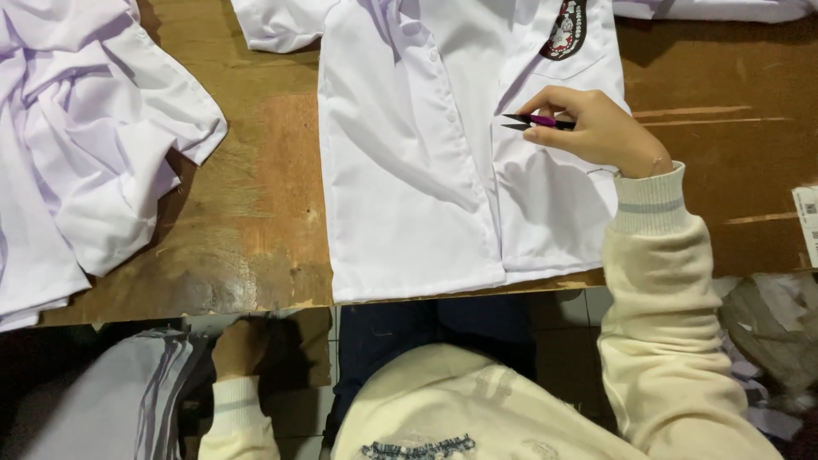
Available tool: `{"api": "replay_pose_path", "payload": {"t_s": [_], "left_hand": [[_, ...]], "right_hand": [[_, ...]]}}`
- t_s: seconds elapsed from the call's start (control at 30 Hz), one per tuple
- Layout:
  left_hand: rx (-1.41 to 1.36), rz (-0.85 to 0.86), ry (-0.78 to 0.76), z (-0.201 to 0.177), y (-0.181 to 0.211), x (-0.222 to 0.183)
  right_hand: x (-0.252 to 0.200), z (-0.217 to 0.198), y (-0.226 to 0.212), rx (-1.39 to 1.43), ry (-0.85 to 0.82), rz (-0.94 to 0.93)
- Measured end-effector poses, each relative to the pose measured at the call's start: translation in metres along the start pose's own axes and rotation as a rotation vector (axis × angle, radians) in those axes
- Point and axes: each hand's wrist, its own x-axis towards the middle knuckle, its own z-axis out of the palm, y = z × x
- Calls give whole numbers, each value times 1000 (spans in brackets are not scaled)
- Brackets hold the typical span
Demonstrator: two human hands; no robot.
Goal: Trimming loose threads from a white school uniform shirt using small snips as part of a quality control process.
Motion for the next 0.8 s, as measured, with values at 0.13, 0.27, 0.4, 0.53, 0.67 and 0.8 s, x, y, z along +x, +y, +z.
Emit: {"api": "replay_pose_path", "payload": {"t_s": [0.13, 0.27, 0.4, 0.53, 0.67, 0.8], "left_hand": [[-155, 131, 525, 76, -32, 78], [-234, 178, 613, 81, -24, 95], [-170, 163, 517, 58, -11, 85], [-77, 145, 382, 45, -4, 65], [17, 124, 242, 30, -1, 42], [80, 108, 148, 18, -1, 17]], "right_hand": [[-2, 0, -3, 31, 21, 23], [-1, 0, 5, 58, 55, -19], [1, 1, 13, 102, 67, -58], [1, 0, 11, 93, 86, -70], [0, 0, 9, 94, 114, -60], [-9, -10, 14, 40, 222, -39]]}}
